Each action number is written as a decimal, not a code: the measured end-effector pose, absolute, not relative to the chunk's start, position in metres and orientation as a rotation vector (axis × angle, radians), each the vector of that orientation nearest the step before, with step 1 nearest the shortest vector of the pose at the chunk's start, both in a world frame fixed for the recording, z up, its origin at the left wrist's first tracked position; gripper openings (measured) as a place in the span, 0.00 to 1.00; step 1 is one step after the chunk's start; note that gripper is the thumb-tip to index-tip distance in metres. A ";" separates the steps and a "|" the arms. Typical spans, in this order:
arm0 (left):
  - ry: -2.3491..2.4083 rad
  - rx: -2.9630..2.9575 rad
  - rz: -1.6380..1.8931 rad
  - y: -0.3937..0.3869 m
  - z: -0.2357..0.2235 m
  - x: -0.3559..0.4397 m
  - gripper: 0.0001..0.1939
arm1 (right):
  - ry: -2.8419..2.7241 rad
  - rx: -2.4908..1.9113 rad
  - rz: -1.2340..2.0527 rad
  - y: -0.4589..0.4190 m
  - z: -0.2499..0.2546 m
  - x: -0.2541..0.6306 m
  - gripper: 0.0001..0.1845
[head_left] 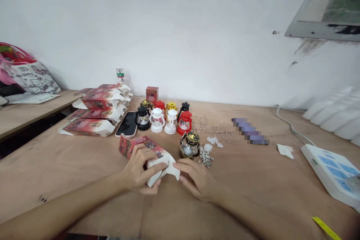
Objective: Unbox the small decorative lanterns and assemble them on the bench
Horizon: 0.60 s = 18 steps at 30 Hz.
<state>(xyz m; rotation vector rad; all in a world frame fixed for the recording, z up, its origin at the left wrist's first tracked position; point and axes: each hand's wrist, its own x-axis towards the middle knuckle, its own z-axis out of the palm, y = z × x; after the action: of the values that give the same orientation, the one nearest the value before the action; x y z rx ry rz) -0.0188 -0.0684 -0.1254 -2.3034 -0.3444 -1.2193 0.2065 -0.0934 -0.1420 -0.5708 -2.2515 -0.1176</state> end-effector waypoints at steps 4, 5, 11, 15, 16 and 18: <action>-0.267 -2.278 -1.217 -0.071 -0.125 -0.017 0.14 | -2.284 -0.583 0.149 -0.092 -0.143 0.207 0.14; -0.249 -2.283 -1.222 -0.072 -0.127 -0.016 0.13 | -2.271 -0.589 0.224 -0.092 -0.143 0.206 0.14; -0.227 -2.304 -1.241 -0.078 -0.130 -0.008 0.08 | -2.103 -0.624 0.703 -0.100 -0.141 0.197 0.07; -0.200 -2.327 -1.305 -0.081 -0.130 -0.004 0.08 | -2.007 -0.656 0.773 -0.102 -0.140 0.194 0.07; -0.199 -2.335 -1.313 -0.081 -0.131 -0.003 0.08 | -2.003 -0.662 0.751 -0.102 -0.140 0.195 0.08; -0.210 -2.347 -1.316 -0.082 -0.132 -0.004 0.09 | -2.002 -0.666 0.735 -0.102 -0.140 0.195 0.09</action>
<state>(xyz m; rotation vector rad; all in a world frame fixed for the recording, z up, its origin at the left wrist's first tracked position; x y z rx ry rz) -0.0037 -0.0818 -0.1321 -2.3473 -0.2098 -1.3160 0.1950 -0.1016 -0.1396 -0.6663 -2.0022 0.7347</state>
